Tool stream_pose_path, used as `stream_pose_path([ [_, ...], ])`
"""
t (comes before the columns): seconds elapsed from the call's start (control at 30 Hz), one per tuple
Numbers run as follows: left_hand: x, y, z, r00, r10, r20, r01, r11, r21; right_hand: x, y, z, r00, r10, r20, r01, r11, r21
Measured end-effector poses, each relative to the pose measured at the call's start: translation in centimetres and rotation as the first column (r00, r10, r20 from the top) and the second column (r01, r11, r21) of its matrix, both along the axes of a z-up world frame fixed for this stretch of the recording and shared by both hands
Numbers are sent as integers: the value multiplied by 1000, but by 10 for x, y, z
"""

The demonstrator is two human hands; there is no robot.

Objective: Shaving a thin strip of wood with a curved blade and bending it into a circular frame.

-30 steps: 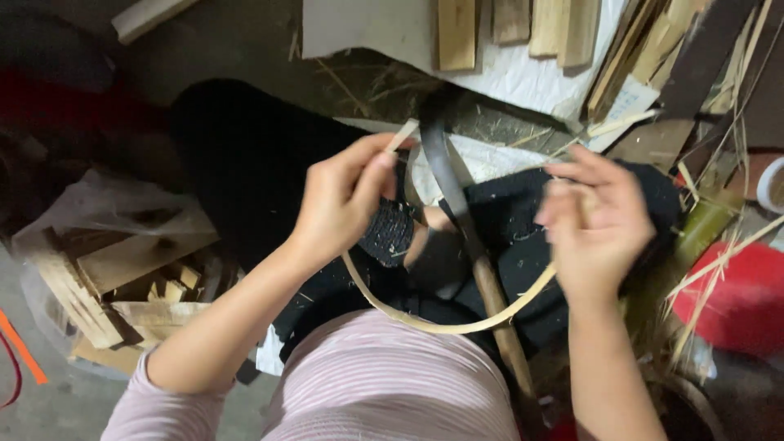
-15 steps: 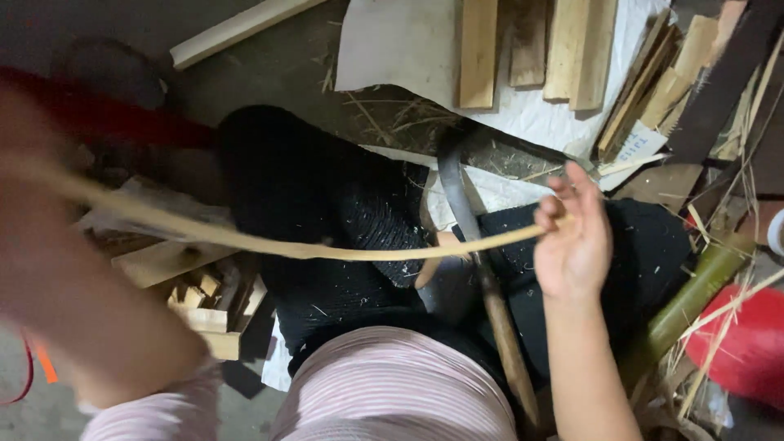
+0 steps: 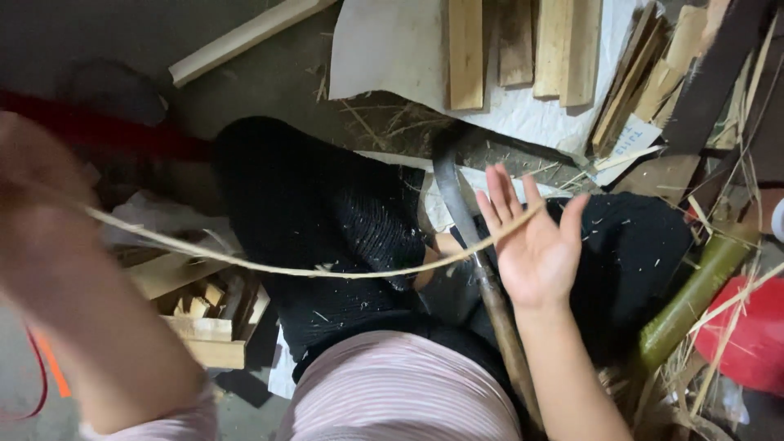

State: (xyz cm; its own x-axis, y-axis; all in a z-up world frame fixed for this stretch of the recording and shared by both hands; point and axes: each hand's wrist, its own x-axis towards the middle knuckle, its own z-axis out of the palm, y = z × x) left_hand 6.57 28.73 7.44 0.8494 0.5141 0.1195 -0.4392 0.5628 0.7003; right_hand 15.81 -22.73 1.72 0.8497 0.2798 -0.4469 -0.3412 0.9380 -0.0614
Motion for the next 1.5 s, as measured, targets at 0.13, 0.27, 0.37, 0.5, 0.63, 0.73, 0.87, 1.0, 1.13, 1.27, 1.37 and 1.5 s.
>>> stream_pose_path([
  [0.13,17,-30,-11,997,-15,77,28,986,-164,-10,-26,-11,949,-253,-190,267,962,56],
  [0.27,49,-91,-20,981,195,5,-179,910,-373,-14,-20,-8,980,-169,-105,181,976,118],
  [0.37,69,-124,-20,978,185,-101,-210,826,-523,-13,-19,-2,998,-55,42,52,997,54],
  [0.5,78,-147,-24,967,172,-186,-244,829,-503,-7,-29,12,986,-59,158,60,998,-2],
  [0.63,76,-171,-17,999,-48,-18,44,987,-156,0,-30,33,934,241,262,-134,920,-368],
  [0.73,74,-202,1,969,-245,-9,244,968,-58,0,-29,42,900,428,83,-341,810,-478],
  [0.87,74,-207,-7,963,-239,-125,226,968,-107,2,-49,14,922,364,130,-284,866,-411],
  [1.0,64,-197,-32,989,-134,-67,128,988,-85,6,-100,-26,999,-9,39,7,1000,30],
  [1.13,39,-267,-53,989,-76,-126,78,997,12,18,-117,-35,984,-152,-94,170,956,240],
  [1.27,16,-318,-57,936,-290,-199,339,894,294,28,-100,-19,980,-141,-139,176,941,289],
  [1.37,25,-325,-48,893,-394,-218,444,851,280,26,-81,-8,982,-124,-141,161,944,287],
  [1.5,53,-328,-36,909,-263,-324,335,923,189,34,-36,35,959,-127,-254,134,991,11],
])
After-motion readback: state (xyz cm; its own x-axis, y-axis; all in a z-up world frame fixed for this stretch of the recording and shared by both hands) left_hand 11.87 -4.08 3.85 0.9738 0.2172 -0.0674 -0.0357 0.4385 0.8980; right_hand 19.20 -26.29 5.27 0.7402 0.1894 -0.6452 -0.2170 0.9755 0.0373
